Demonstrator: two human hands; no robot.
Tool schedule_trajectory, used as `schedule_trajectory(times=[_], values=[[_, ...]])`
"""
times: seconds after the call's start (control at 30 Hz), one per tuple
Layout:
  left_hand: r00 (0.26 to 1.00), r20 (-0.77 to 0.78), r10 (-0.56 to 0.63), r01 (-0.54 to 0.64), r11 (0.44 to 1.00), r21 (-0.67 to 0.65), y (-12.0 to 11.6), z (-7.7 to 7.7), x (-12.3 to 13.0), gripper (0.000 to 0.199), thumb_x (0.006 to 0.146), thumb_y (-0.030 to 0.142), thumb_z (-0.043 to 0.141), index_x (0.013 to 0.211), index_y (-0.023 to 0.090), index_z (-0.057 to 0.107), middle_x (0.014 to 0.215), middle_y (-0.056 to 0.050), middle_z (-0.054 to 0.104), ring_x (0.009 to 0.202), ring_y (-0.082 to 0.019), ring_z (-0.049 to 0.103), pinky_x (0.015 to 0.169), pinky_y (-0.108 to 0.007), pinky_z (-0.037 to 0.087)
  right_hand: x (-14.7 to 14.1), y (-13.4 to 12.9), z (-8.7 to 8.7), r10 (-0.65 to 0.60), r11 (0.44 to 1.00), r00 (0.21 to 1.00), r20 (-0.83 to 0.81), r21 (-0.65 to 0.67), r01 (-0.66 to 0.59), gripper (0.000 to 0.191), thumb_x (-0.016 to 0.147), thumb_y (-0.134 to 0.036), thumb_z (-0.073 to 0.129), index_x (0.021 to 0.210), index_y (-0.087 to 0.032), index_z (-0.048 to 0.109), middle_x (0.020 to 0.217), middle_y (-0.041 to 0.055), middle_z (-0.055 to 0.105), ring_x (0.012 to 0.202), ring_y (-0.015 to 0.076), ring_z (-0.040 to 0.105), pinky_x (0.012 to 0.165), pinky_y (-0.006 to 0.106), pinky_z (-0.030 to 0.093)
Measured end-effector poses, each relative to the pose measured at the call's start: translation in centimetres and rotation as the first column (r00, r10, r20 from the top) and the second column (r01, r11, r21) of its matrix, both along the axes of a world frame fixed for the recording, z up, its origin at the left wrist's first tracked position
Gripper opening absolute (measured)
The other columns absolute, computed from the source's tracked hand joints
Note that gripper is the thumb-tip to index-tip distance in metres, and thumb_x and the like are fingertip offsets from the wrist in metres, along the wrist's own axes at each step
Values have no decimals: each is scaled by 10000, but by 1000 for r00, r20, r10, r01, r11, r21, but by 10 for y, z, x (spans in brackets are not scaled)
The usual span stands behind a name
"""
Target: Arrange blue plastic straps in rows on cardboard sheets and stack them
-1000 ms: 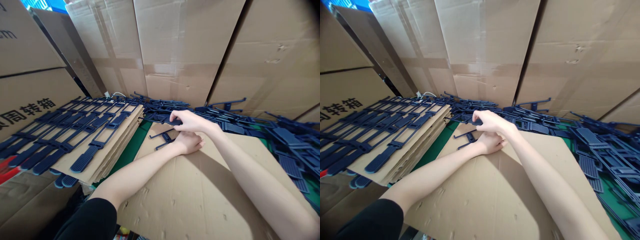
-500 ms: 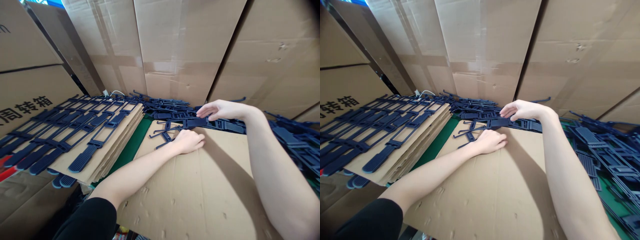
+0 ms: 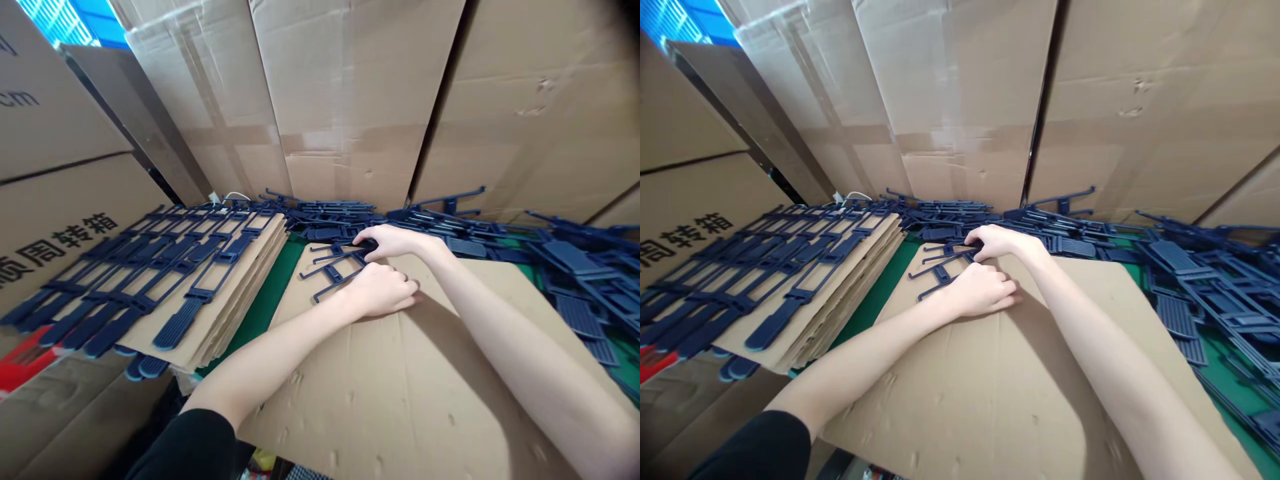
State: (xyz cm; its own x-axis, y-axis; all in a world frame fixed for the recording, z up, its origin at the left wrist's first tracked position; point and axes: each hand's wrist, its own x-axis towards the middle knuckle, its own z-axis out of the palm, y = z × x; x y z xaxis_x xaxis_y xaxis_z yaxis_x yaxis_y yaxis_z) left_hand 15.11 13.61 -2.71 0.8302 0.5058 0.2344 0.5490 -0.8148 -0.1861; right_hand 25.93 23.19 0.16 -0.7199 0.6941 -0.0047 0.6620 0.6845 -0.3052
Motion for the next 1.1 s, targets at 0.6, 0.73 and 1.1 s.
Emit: schedule_trajectory(times=[0.6,0.73,1.1], values=[[966,66,250,-254,964,72,-23,-15,1,230,910,220,427,1046,144,596,1359,-166,433,1196,-310,439,963,-499,357,10,-18,38,-51,998,998,-23,-45,50,234,808,-357,496,700,-179,602,649,13,650,531,113,525,505,233,340],[982,31,187,-188,981,52,-24,-10,-1,221,873,141,461,1061,136,576,1358,-154,445,1086,-260,517,880,-402,430,19,-19,51,-44,999,997,-66,5,45,255,830,-389,491,716,-182,586,665,15,655,555,118,533,526,234,346],[997,5,78,-77,997,-23,-21,-9,-3,224,881,144,469,1077,141,578,1047,-100,616,965,-232,569,826,-362,445,34,-32,73,-101,992,991,-87,67,107,272,830,-422,497,739,-197,620,659,1,636,566,126,513,547,258,332]])
